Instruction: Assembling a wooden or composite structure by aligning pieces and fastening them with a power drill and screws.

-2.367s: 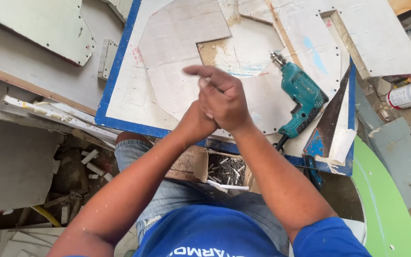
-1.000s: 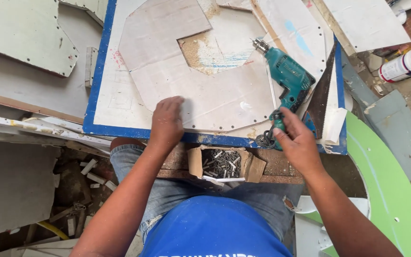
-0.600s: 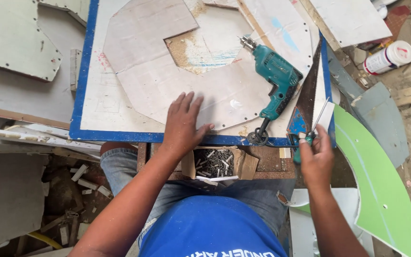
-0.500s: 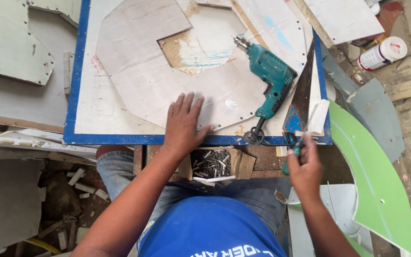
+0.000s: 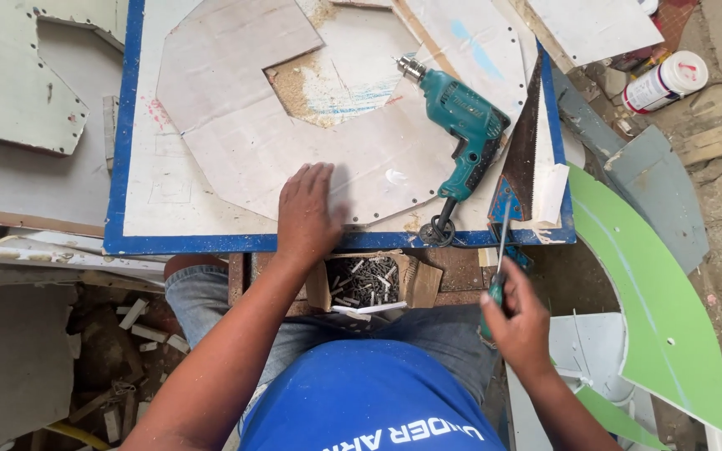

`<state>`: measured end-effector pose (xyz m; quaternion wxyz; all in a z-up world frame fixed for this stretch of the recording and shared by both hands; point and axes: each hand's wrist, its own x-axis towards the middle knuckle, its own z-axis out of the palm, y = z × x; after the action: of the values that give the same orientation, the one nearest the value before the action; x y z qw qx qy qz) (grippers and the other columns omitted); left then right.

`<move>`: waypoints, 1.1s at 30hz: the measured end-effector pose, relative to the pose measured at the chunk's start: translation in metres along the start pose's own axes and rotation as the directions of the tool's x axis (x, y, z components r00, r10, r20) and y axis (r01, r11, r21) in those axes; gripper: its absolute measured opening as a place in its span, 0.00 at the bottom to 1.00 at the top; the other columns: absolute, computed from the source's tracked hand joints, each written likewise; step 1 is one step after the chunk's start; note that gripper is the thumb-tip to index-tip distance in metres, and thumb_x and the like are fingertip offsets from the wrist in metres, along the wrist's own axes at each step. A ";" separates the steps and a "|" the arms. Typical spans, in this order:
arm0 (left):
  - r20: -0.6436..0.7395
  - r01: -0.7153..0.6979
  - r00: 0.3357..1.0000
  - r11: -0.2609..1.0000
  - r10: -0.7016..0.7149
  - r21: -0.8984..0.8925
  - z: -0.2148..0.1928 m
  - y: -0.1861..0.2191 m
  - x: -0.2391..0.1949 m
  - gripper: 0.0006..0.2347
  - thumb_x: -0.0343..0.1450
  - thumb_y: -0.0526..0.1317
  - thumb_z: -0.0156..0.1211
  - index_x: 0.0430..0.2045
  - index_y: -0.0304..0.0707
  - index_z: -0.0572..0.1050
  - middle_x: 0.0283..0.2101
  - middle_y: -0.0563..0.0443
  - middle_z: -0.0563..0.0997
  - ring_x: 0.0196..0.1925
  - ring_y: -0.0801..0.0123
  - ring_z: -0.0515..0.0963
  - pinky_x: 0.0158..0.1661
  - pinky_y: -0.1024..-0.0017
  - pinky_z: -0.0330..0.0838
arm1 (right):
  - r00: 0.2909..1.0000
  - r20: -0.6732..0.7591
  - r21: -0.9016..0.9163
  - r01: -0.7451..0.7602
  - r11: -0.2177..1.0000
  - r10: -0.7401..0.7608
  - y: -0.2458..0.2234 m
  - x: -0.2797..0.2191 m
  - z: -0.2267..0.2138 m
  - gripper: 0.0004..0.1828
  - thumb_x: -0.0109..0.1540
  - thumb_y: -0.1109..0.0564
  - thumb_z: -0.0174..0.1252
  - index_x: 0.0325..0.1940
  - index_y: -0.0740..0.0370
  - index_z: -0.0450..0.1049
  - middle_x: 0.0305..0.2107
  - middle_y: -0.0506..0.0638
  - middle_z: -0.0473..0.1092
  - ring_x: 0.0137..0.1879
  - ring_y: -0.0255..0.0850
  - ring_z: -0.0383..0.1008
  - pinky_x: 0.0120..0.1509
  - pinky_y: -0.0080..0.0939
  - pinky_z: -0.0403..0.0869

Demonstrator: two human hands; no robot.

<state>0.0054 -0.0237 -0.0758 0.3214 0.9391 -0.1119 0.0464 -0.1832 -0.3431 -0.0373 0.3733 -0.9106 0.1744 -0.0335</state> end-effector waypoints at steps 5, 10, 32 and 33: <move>-0.113 0.134 0.974 0.899 -0.198 -0.416 0.000 -0.011 0.002 0.23 0.72 0.24 0.40 0.64 0.35 0.64 0.63 0.36 0.71 0.68 0.48 0.68 0.68 0.56 0.62 | 0.913 0.341 -0.266 0.322 0.909 -0.223 0.076 -0.040 -0.007 0.32 0.63 0.47 0.56 0.72 0.49 0.63 0.28 0.44 0.71 0.30 0.34 0.73 0.30 0.29 0.89; 0.199 -0.159 0.969 0.985 0.143 0.062 -0.011 0.017 0.004 0.27 0.76 0.46 0.52 0.72 0.43 0.56 0.77 0.42 0.52 0.79 0.46 0.44 0.73 0.48 0.39 | 0.958 0.271 -0.240 0.163 0.957 -0.095 0.078 -0.040 -0.001 0.33 0.58 0.52 0.61 0.69 0.55 0.70 0.34 0.50 0.77 0.30 0.36 0.76 0.34 0.37 0.83; 0.330 -0.272 0.925 0.933 0.186 0.237 -0.016 -0.020 -0.010 0.28 0.69 0.49 0.65 0.67 0.67 0.66 0.73 0.56 0.66 0.77 0.53 0.57 0.73 0.50 0.48 | 0.924 0.313 -0.406 -0.078 0.910 0.219 -0.010 0.035 0.030 0.29 0.62 0.46 0.62 0.65 0.61 0.74 0.39 0.64 0.79 0.50 0.59 0.82 0.48 0.59 0.83; 0.316 -0.271 0.929 0.937 0.193 0.223 -0.016 -0.020 -0.011 0.28 0.69 0.48 0.65 0.67 0.66 0.66 0.73 0.56 0.66 0.77 0.54 0.58 0.73 0.50 0.48 | 0.949 0.273 -0.381 -0.047 0.923 0.161 -0.010 0.036 0.033 0.29 0.63 0.47 0.62 0.66 0.63 0.72 0.40 0.64 0.77 0.51 0.60 0.81 0.49 0.60 0.83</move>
<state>-0.0011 0.0041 -0.0767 0.1666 0.9498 -0.2618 -0.0392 -0.1405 -0.3268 -0.0568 0.2184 -0.9483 0.1677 0.1580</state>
